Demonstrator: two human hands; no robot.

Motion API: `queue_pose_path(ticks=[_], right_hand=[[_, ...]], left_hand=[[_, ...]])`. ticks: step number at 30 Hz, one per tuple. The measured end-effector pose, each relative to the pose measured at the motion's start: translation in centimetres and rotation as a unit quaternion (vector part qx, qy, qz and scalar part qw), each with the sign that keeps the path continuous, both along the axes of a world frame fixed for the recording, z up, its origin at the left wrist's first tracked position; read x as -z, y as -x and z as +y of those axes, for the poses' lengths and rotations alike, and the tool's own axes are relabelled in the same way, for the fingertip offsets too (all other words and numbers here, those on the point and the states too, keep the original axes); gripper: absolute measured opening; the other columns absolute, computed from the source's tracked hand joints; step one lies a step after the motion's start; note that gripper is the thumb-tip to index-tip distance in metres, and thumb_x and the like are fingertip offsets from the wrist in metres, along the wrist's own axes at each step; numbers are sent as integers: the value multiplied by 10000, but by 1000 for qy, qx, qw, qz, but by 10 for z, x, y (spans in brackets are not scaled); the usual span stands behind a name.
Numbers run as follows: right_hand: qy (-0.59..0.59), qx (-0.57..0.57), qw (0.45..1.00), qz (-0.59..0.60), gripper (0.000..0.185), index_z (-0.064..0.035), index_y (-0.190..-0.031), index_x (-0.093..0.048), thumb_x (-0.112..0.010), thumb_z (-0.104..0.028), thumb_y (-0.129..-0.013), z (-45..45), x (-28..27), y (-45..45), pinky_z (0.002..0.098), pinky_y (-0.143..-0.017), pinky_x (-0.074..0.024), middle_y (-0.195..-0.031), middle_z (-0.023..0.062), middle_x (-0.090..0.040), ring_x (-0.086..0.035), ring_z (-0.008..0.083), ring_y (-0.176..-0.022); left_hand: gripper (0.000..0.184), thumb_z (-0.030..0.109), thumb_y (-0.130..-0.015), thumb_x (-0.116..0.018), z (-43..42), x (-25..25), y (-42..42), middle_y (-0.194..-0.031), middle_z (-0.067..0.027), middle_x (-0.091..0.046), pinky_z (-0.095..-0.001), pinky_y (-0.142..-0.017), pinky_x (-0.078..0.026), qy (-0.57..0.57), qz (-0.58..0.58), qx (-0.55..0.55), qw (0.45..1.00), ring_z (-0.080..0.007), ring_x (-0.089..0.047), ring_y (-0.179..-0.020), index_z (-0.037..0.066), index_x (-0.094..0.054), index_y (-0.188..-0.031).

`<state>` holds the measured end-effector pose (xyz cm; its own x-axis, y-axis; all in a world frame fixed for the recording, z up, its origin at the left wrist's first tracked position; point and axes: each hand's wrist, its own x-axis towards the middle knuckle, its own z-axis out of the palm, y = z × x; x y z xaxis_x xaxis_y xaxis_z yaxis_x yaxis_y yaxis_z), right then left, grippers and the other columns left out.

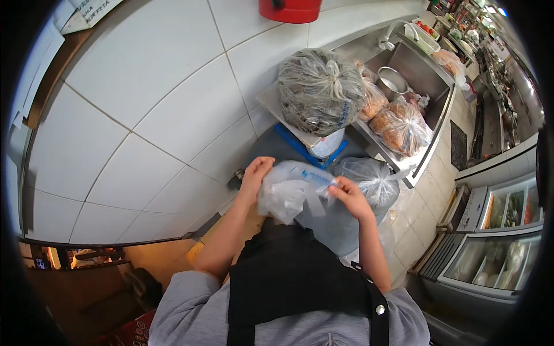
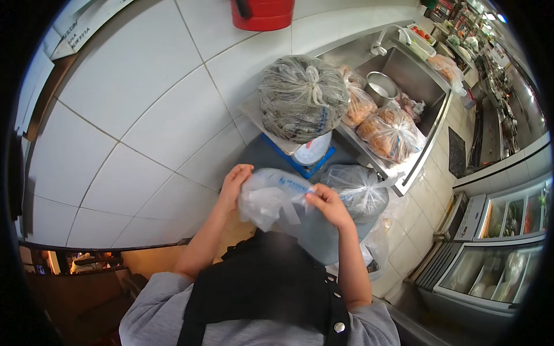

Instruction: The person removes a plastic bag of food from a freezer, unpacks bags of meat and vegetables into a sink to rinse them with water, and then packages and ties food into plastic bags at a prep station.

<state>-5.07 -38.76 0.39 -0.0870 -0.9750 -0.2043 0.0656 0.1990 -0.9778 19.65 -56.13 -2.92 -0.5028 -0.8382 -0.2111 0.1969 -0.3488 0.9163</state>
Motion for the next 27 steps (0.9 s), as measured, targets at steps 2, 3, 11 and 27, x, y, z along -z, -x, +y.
queue_pose_path(ticks=[2,3,11,27], right_hand=[[9,57,994,-97,149,-67,-925,-561,-557,-215,-902,-13,-11,-7,219,-674,-447,-812,-17,-586,-552,67,-822],[-1,54,994,-95,162,-61,-926,-559,-543,-222,-909,-16,-16,-6,234,-692,-471,-826,-5,-591,-566,80,-814],[-22,19,993,-119,251,-39,-957,-560,-495,-280,-932,-60,-52,-56,263,-723,-496,-870,20,-597,-570,96,-814],[56,26,984,166,573,-8,-1140,-457,-764,-215,-703,-63,16,-111,318,-743,-479,-1003,111,-549,-541,198,-919]], left_hand=[[251,238,-856,-615,5,-5,-11,-829,-26,-556,-250,-682,-425,160,-115,30,980,-119,-506,-780,33,-596,-1000],[265,219,-822,-647,10,-8,-18,-874,-44,-565,-275,-735,-434,299,-200,24,933,-154,-529,-834,38,-602,-1011],[435,172,-775,-692,56,-47,5,-1000,-87,-584,-304,-805,-449,276,-156,160,935,-180,-570,-904,30,-513,-1146],[125,140,-841,-540,40,19,-10,-855,-41,-582,-270,-614,-483,-141,-39,-16,989,-110,-550,-708,40,-578,-907]])
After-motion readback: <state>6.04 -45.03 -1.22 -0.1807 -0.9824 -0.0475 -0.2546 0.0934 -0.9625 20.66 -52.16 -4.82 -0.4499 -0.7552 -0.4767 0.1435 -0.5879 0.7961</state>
